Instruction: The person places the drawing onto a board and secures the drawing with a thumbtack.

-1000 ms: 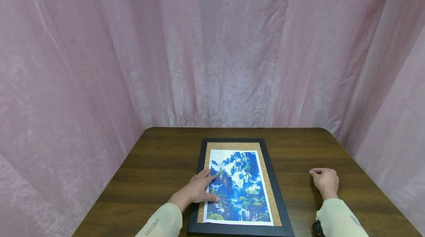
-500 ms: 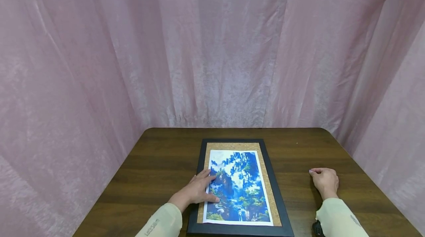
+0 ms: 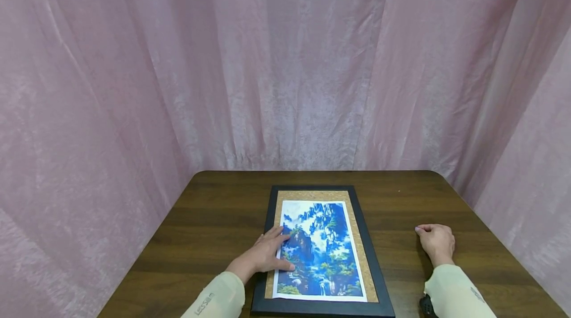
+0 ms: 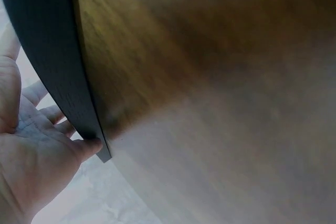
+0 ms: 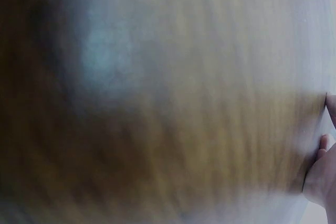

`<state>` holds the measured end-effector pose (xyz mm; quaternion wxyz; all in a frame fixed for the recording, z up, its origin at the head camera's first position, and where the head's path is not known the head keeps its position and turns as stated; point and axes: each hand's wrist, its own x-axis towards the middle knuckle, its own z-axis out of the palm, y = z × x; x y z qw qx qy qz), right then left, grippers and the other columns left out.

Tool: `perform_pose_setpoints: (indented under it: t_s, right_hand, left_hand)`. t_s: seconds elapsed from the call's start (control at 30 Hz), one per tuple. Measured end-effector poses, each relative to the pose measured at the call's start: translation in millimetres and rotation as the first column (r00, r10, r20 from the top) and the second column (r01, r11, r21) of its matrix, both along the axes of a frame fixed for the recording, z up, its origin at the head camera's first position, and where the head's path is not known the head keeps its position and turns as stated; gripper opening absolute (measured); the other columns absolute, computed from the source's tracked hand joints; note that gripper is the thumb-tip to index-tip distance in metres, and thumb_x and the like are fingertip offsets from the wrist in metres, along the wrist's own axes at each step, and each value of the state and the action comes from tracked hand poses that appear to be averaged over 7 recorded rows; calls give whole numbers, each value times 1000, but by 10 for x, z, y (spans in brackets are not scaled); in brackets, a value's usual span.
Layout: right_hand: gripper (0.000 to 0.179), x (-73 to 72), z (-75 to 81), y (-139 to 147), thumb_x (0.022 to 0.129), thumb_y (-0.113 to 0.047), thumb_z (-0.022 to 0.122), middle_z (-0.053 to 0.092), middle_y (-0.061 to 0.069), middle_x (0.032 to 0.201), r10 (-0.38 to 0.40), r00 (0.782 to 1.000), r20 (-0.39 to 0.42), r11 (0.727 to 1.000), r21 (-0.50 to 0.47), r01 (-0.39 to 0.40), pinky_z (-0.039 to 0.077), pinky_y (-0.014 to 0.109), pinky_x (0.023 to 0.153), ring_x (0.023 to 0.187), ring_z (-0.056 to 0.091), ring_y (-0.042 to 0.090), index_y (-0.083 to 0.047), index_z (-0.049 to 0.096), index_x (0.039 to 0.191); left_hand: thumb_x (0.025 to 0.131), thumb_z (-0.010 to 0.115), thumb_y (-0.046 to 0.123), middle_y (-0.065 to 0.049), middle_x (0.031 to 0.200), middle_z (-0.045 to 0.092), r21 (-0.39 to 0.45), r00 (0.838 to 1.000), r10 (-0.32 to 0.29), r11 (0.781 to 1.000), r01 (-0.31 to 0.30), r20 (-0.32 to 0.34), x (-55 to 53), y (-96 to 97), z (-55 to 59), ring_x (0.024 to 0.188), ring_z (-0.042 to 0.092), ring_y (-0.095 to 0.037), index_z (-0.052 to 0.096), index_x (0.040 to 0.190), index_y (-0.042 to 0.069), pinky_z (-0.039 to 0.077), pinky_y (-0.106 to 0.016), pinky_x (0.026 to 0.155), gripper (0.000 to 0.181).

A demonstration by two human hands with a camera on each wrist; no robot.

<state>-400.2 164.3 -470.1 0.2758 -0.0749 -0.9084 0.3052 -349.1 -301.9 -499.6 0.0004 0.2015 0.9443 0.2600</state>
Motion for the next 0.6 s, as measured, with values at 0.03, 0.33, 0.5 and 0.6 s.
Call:
perform_pose_setpoints:
  t_s: [0.03,0.33,0.5,0.6]
  right_hand:
    - [23,0,-4,2,93,-17,63,64,30,114,-2,1000,2,1000,-1,2,40,59,88,105,52,55,2,75,91]
    - [23,-2,-12,9,94,-17,62,65,30,114,1,1000,15,1000,-28,0,40,59,89,105,53,54,2,75,92]
    - [22,-8,10,2,94,-17,63,65,30,114,-7,1000,9,999,-37,7,41,58,87,105,54,54,2,75,93]
    - [22,-4,14,-2,93,-17,64,66,29,113,-12,1000,10,999,-47,13,42,58,86,104,55,54,2,75,93]
  left_hand:
    - [80,75,59,-9,163,22,0,1000,1,1000,-1,1,1,1,-2,151,13,-30,45,150,17,14,-58,118,86]
    - [79,75,60,-9,163,22,10,1000,11,1000,-11,9,-7,-2,-16,151,13,-31,45,150,18,13,-58,118,88]
    - [79,75,61,-9,163,22,8,1000,8,1000,-8,-2,-14,-1,-13,151,13,-31,44,150,18,13,-59,118,88]
    - [79,75,61,-9,163,22,12,1000,8,1000,-8,2,-6,0,-17,151,13,-31,44,150,18,13,-59,118,88]
